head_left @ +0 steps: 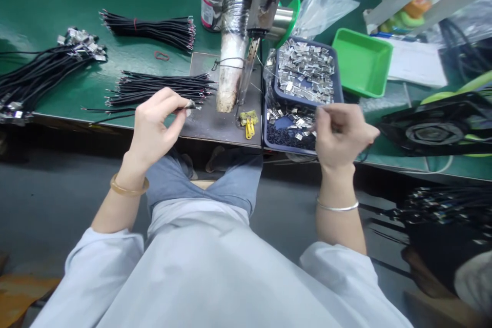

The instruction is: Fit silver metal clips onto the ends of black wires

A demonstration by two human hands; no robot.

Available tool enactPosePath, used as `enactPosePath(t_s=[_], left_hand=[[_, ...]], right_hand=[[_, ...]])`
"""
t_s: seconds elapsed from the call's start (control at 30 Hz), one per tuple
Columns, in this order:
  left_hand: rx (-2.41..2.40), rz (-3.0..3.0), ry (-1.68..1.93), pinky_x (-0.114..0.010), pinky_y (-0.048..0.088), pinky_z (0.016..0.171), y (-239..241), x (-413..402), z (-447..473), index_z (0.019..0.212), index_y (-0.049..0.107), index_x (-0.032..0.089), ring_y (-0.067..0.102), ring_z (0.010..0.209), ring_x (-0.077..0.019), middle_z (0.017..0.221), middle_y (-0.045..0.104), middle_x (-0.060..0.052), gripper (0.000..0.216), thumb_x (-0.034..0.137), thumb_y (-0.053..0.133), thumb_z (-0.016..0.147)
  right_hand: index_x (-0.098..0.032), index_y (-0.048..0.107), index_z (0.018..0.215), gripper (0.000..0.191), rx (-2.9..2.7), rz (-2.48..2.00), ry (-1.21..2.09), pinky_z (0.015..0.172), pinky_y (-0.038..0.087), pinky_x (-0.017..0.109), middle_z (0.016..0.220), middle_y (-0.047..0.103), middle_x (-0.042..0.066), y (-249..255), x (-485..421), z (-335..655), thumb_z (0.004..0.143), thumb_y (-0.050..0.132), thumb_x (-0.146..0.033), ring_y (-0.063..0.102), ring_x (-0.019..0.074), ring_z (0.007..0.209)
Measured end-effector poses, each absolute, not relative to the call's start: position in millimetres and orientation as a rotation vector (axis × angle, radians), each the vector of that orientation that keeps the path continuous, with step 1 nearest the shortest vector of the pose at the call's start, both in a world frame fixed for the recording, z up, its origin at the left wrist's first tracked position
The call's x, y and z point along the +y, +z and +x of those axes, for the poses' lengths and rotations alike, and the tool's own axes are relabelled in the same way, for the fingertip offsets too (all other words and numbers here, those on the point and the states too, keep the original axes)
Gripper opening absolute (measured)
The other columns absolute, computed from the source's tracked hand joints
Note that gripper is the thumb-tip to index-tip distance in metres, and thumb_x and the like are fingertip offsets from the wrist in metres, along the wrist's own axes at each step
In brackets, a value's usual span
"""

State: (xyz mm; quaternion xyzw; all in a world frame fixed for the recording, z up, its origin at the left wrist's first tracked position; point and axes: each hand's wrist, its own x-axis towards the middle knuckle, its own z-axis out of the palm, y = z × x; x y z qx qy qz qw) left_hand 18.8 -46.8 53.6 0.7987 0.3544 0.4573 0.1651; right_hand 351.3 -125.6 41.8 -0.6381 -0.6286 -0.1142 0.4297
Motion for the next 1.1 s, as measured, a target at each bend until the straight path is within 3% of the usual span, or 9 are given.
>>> enactPosePath(t_s=[0.07,0.17,0.27,0.33,0.5,0.63,0.77,0.9,1.1], left_hand=[[1.068,2.218,1.249,-0.026,0.044,0.061,49.4,-57.2,24.1,0.080,0.067,0.018,0.055,0.066,-0.0126,0.075,0.063,-0.001,0.007,0.012,0.063,0.080],[1.123,1.914,1.221,-0.022,0.039,0.055,42.2,-76.0,40.5,0.083,0.066,0.017,0.050,0.059,-0.0087,0.071,0.061,0.001,0.005,0.016,0.067,0.079],[1.037,1.419,1.236,-0.019,0.040,0.053,32.2,-88.2,63.0,0.084,0.065,0.017,0.052,0.055,-0.0070,0.067,0.061,0.003,0.015,0.026,0.073,0.076],[0.944,1.149,1.179,-0.017,0.036,0.048,25.9,-91.5,77.1,0.081,0.064,0.017,0.049,0.050,-0.0061,0.060,0.059,0.004,0.023,0.031,0.079,0.070],[0.874,0.873,1.007,-0.018,0.020,0.040,19.6,-94.1,97.4,0.069,0.064,0.015,0.033,0.040,-0.0027,0.049,0.055,0.004,0.033,0.040,0.085,0.064],[0.892,0.876,0.996,-0.019,0.026,0.043,23.5,-95.9,102.2,0.063,0.064,0.015,0.040,0.044,-0.0037,0.048,0.053,0.004,0.038,0.042,0.090,0.060],[0.910,0.912,1.007,-0.018,0.034,0.047,27.6,-97.2,103.8,0.062,0.063,0.014,0.043,0.047,-0.0035,0.050,0.052,0.005,0.040,0.043,0.091,0.059],[0.870,0.958,0.978,-0.019,0.037,0.048,29.1,-97.6,103.7,0.064,0.062,0.015,0.044,0.048,-0.0045,0.053,0.053,0.005,0.040,0.046,0.088,0.063],[0.809,1.021,0.911,-0.021,0.037,0.048,29.2,-97.5,101.9,0.062,0.062,0.015,0.044,0.048,-0.0058,0.054,0.051,0.003,0.047,0.055,0.085,0.065]], right_hand=[[-0.025,0.062,0.095,0.016,-1.546,-1.517,-0.407,0.043,0.032,0.027,0.052,0.052,-0.007,48.1,-140.3,342.8,0.095,0.053,-0.039,0.039,0.0107,0.036],[-0.025,0.059,0.113,0.018,-1.629,-1.578,-0.337,0.051,0.041,0.028,0.060,0.062,-0.005,53.5,-154.6,338.3,0.097,0.050,-0.027,0.052,0.0125,0.043],[-0.024,0.060,0.095,0.006,-1.753,-1.749,-0.201,0.061,0.046,0.029,0.072,0.070,0.001,46.8,-152.9,347.6,0.094,0.056,-0.026,0.065,0.0162,0.061],[-0.023,0.058,0.082,0.010,-1.832,-1.843,-0.125,0.062,0.046,0.029,0.075,0.070,0.002,37.0,-145.4,358.0,0.091,0.060,-0.027,0.066,0.0180,0.067],[-0.023,0.055,0.072,0.013,-1.894,-1.879,-0.015,0.063,0.044,0.031,0.071,0.066,0.003,22.2,-125.9,369.9,0.082,0.063,-0.020,0.061,0.0183,0.066],[-0.023,0.056,0.067,0.017,-1.602,-1.747,-0.038,0.058,0.046,0.031,0.070,0.065,0.002,35.9,-128.4,344.6,0.081,0.065,-0.018,0.057,0.0154,0.059],[-0.021,0.061,0.071,0.015,-1.329,-1.483,0.260,0.050,0.052,0.027,0.077,0.069,0.000,45.6,-144.4,294.8,0.079,0.074,-0.021,0.063,0.0135,0.060],[-0.021,0.068,0.079,0.007,-1.350,-1.351,0.349,0.066,0.061,0.028,0.087,0.073,0.002,34.1,-148.5,256.2,0.086,0.071,-0.021,0.072,0.0156,0.080],[-0.022,0.073,0.083,0.005,-1.370,-1.289,0.575,0.070,0.063,0.029,0.094,0.075,0.004,20.0,-138.8,247.0,0.086,0.070,-0.022,0.073,0.0166,0.086]])
